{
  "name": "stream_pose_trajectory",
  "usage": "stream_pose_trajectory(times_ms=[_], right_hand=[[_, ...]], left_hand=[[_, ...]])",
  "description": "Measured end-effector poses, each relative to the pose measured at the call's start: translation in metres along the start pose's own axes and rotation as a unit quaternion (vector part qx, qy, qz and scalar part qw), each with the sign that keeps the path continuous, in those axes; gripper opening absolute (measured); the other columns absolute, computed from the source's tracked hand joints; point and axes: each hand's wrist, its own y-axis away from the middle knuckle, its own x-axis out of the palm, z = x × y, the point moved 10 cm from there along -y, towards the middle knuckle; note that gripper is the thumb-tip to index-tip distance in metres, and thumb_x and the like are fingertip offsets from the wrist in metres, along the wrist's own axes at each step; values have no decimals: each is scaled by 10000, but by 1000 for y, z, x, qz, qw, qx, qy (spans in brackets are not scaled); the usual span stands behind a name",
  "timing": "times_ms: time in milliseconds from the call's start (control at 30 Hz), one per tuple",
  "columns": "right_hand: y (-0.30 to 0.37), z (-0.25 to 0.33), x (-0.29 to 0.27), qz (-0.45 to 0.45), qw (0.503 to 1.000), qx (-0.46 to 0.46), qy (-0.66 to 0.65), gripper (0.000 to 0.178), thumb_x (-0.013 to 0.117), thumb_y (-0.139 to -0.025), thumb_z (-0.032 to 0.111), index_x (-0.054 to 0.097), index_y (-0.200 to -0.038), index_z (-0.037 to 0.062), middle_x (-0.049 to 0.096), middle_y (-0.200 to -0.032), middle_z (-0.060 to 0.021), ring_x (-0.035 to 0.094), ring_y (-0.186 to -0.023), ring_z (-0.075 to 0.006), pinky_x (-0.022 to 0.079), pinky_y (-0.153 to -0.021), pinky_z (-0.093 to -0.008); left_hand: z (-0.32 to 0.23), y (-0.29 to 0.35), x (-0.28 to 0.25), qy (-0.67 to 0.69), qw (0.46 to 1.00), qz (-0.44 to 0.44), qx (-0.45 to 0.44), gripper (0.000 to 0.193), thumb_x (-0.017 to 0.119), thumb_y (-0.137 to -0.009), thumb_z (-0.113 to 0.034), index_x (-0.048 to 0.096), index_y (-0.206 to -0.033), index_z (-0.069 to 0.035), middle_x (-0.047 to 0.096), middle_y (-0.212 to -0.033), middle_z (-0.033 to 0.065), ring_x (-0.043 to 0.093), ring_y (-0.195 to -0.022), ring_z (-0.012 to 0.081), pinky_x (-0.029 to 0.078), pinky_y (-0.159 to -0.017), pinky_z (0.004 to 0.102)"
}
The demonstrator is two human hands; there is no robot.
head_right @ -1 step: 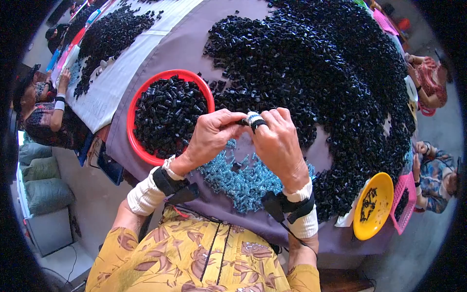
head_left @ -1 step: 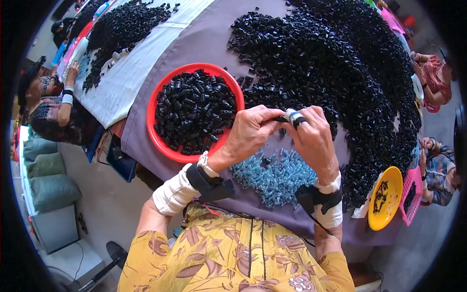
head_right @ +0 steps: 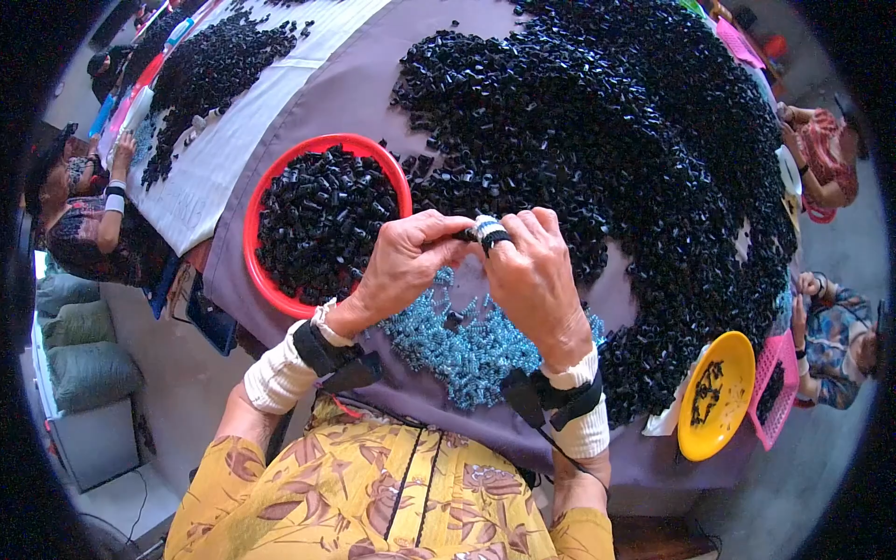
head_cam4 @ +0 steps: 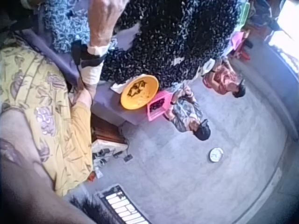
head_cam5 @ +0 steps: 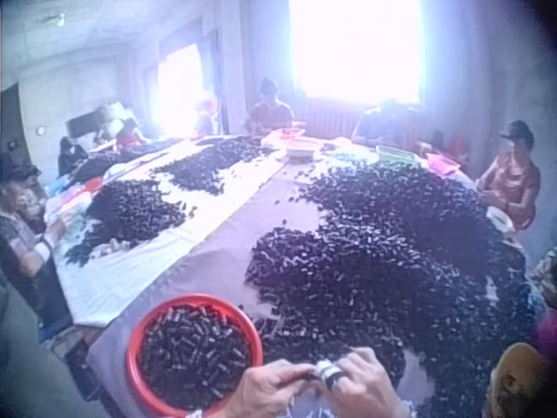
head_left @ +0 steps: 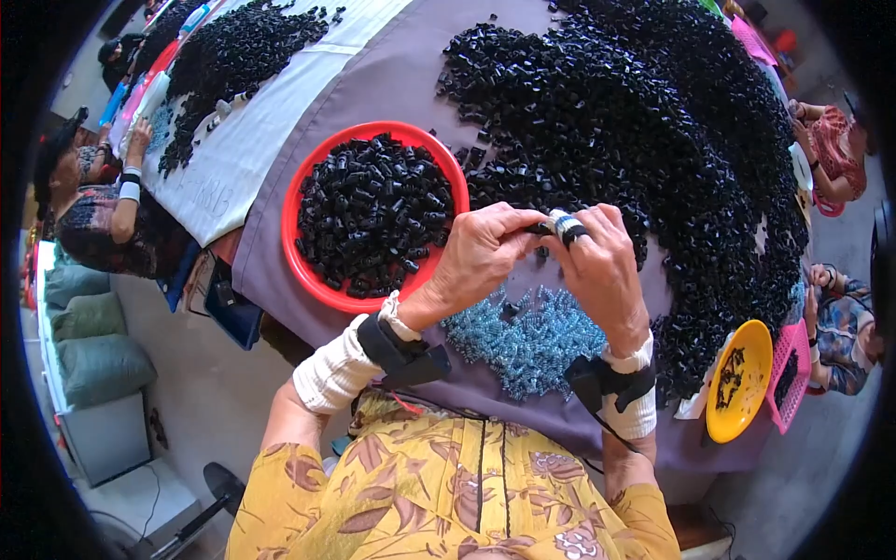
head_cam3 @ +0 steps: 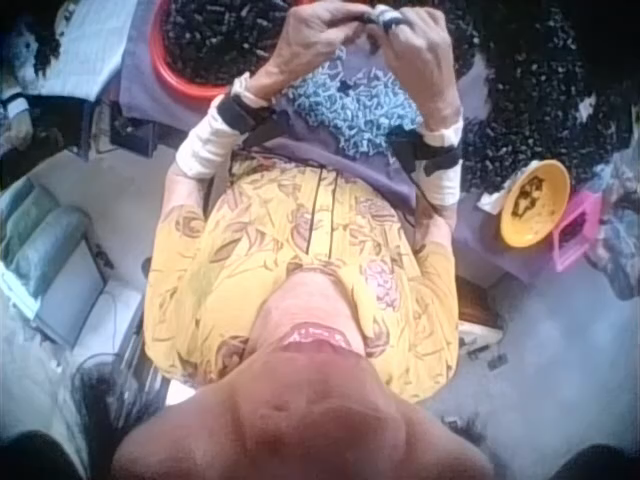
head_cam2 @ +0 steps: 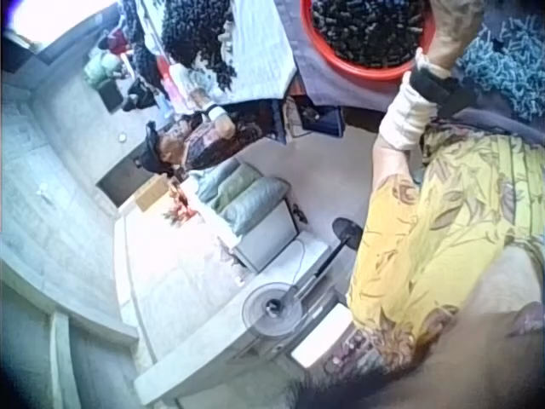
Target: Sorting small black plastic or rubber shoe components by hand on a work table.
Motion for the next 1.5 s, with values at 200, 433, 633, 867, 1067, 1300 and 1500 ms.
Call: stream_pose_trajectory(times_ms=[200,433,633,867,1067,1300,1500], right_hand=[[5,-1,2,-9,999,21,46,145,661,-749,100,620,-804,-29,591,-792,-124,565,-787,-267,412,-812,-400],[5,2,8,3,998,13,54,164,600,-803,110,608,-866,-42,585,-835,-144,559,-839,-275,408,-839,-399],[4,4,10,8,998,12,61,154,585,-806,96,598,-881,-38,578,-837,-139,547,-832,-265,407,-805,-388],[4,3,14,2,998,10,58,129,577,-811,90,587,-848,-33,565,-817,-135,531,-802,-260,406,-763,-370],[4,-1,18,19,999,23,36,139,566,-814,86,576,-862,-45,564,-830,-146,534,-815,-270,414,-759,-372],[4,1,18,7,1000,10,22,123,551,-806,65,566,-852,-49,561,-822,-161,540,-827,-293,422,-774,-384],[2,4,15,-3,1000,12,-16,77,551,-778,36,535,-790,-39,535,-780,-157,524,-784,-300,420,-742,-394]], left_hand=[[-2,1,1,10,1000,7,6,224,593,-829,22,643,-1047,10,596,-818,38,591,-699,83,499,-623,198],[5,2,0,38,999,4,-18,219,600,-828,12,648,-1042,4,600,-827,35,597,-714,84,503,-639,198],[13,3,-1,75,996,0,-47,213,610,-823,4,652,-1032,6,600,-826,24,593,-729,79,496,-654,202],[15,4,-2,62,997,3,-51,216,598,-822,14,653,-1030,6,586,-831,25,587,-725,82,489,-665,206],[13,3,-2,81,996,3,-43,214,588,-821,25,652,-1025,14,583,-824,32,589,-720,87,488,-657,205],[12,2,-2,96,994,-21,-37,220,582,-814,42,650,-1022,21,593,-832,40,601,-716,92,500,-654,205],[8,3,-4,101,994,-26,-30,222,573,-806,64,646,-1013,34,595,-838,49,605,-721,102,510,-659,213]])
